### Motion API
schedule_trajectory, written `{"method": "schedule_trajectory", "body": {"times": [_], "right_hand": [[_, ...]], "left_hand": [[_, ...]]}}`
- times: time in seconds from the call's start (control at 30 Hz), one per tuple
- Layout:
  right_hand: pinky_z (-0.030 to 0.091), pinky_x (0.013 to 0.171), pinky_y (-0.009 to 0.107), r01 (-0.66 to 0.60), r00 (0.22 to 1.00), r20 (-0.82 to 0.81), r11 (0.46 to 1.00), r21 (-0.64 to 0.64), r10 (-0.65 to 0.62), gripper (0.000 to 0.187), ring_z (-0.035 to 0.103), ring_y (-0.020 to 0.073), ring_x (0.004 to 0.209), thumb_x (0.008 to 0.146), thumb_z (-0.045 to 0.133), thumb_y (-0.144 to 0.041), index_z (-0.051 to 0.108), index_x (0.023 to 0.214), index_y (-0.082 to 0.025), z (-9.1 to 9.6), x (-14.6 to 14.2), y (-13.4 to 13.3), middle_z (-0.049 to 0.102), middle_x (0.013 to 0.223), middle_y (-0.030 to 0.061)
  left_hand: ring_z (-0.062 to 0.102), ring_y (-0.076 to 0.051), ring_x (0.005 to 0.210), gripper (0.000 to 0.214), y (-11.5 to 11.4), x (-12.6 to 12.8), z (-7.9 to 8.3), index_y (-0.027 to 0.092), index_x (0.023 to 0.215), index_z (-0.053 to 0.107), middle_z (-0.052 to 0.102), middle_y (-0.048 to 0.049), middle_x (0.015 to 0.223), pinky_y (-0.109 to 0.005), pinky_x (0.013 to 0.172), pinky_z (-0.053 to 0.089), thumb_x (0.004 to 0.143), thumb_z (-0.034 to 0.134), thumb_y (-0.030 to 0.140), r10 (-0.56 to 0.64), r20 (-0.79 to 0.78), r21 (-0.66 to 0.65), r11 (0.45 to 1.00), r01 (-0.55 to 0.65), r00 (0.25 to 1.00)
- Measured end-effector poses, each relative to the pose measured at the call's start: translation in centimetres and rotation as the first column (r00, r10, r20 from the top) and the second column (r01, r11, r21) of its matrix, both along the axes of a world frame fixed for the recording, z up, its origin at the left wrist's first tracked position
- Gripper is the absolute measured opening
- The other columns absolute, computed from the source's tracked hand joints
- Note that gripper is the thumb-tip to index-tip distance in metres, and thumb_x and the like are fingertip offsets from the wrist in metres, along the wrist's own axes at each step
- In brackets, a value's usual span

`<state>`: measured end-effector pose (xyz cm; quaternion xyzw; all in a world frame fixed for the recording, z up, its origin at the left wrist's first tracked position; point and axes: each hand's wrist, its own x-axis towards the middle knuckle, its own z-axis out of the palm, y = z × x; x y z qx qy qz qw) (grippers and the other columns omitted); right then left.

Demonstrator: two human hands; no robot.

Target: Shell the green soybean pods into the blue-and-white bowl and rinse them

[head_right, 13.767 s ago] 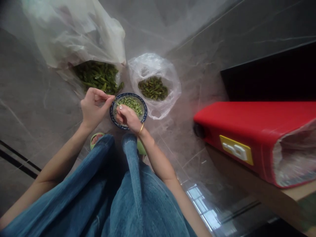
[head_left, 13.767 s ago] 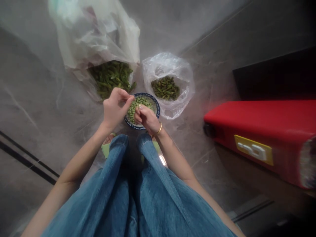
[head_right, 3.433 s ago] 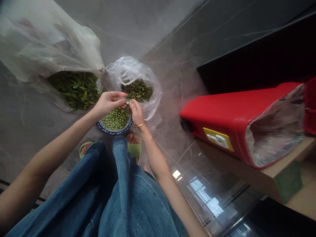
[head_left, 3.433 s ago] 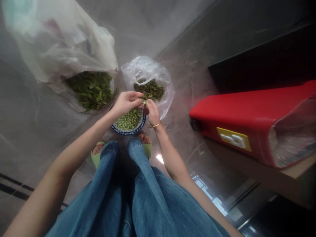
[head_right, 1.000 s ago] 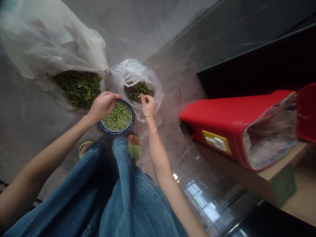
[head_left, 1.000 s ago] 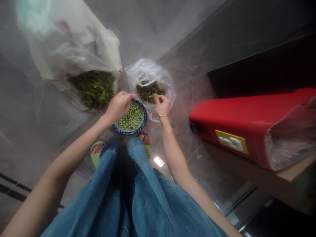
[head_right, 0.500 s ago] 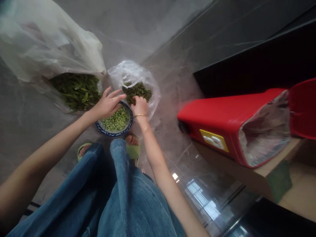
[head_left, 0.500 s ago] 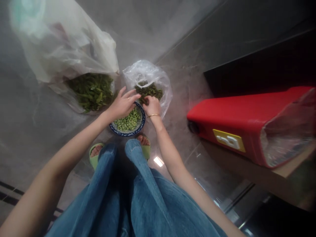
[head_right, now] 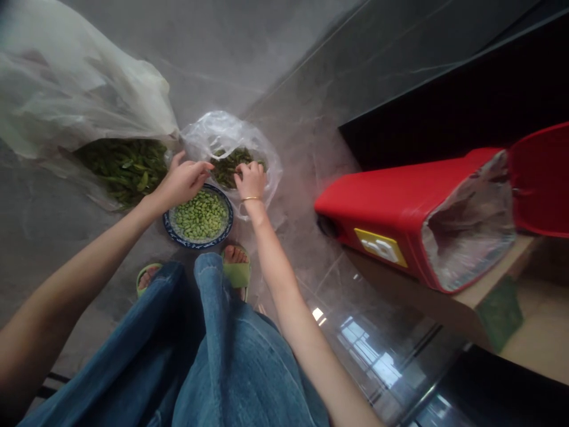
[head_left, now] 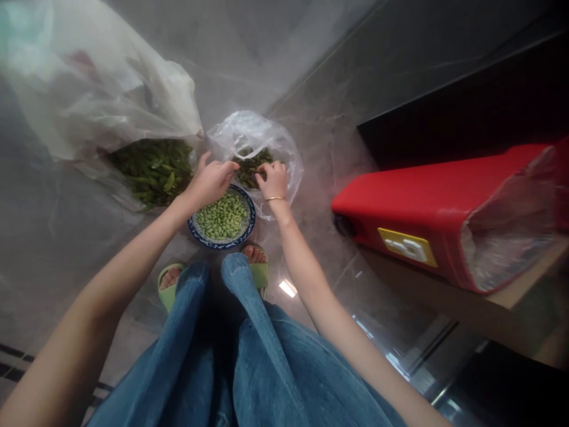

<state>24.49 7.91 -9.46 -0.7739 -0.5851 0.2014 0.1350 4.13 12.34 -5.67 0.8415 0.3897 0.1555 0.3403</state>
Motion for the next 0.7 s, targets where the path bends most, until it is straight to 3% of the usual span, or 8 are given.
{"method": "schedule_trajectory", "body": {"times": [0.13,0.23,0.33,0.47,0.57,0.7], "right_hand": [[0.043,0.090,0.042,-0.016,0.965,-0.261,0.999,0.039,0.025,0.021,0.055,0.0230,0.090,0.087,0.057,-0.039,0.065,0.082,-0.020,1.2,0.5,-0.7,0.063,0.087,0.0085],[0.046,0.079,0.035,-0.053,0.829,-0.555,0.998,0.044,0.069,0.030,0.055,0.0177,0.078,0.083,0.060,-0.050,0.062,0.080,-0.020,2.9,0.4,-1.7,0.062,0.081,0.0039],[0.045,0.070,0.030,-0.058,0.685,-0.728,0.998,0.002,0.041,0.042,0.052,0.0134,0.071,0.074,0.065,-0.060,0.061,0.079,-0.019,4.5,0.1,-2.4,0.060,0.076,0.0006],[0.045,0.063,0.024,0.107,0.570,-0.815,0.993,-0.048,-0.101,0.051,0.053,0.0101,0.068,0.066,0.069,-0.066,0.060,0.085,-0.019,5.6,-0.6,-2.7,0.061,0.076,-0.0009],[0.046,0.059,0.023,0.146,0.402,-0.879,0.966,-0.214,-0.256,0.052,0.056,0.0098,0.066,0.073,0.059,-0.070,0.060,0.089,-0.020,5.9,-2.3,-3.1,0.063,0.077,0.0004],[0.052,0.068,0.025,0.159,0.146,-0.921,0.927,-0.339,-0.361,0.041,0.061,0.0113,0.073,0.082,0.058,-0.059,0.062,0.096,-0.021,6.4,-4.9,-3.8,0.067,0.084,0.0014]], "left_hand": [[0.063,-0.023,0.105,0.032,-0.2,0.7,0.8,0.018,0.115,0.058,0.069,-0.0086,0.108,-0.043,0.102,0.041,0.088,0.042,0.017,0.032,0.049,-0.027,0.999,-0.031,0.998],[0.059,-0.023,0.114,0.038,-0.3,1.2,1.5,0.017,0.123,0.055,0.064,-0.0101,0.123,-0.036,0.099,0.046,0.086,0.050,0.018,-0.008,0.140,-0.052,0.999,0.015,0.990],[0.064,-0.021,0.107,0.029,-0.8,1.4,2.3,0.018,0.115,0.061,0.068,-0.0078,0.117,-0.033,0.095,0.049,0.086,0.055,0.021,-0.060,0.229,-0.065,0.995,0.077,0.972],[0.068,-0.015,0.093,0.025,-1.8,1.3,3.1,0.017,0.112,0.060,0.072,-0.0047,0.103,-0.026,0.084,0.054,0.088,0.058,0.022,0.055,0.359,-0.086,0.996,-0.026,0.932],[0.067,-0.014,0.095,0.022,-2.6,1.2,3.3,0.016,0.111,0.058,0.070,-0.0054,0.103,-0.026,0.085,0.053,0.090,0.055,0.018,0.075,0.415,0.043,0.994,-0.102,0.907],[0.064,-0.018,0.098,0.027,-3.4,1.1,3.4,0.017,0.115,0.056,0.068,-0.0070,0.104,-0.031,0.085,0.053,0.088,0.055,0.014,-0.029,0.378,0.259,0.963,-0.076,0.925]]}}
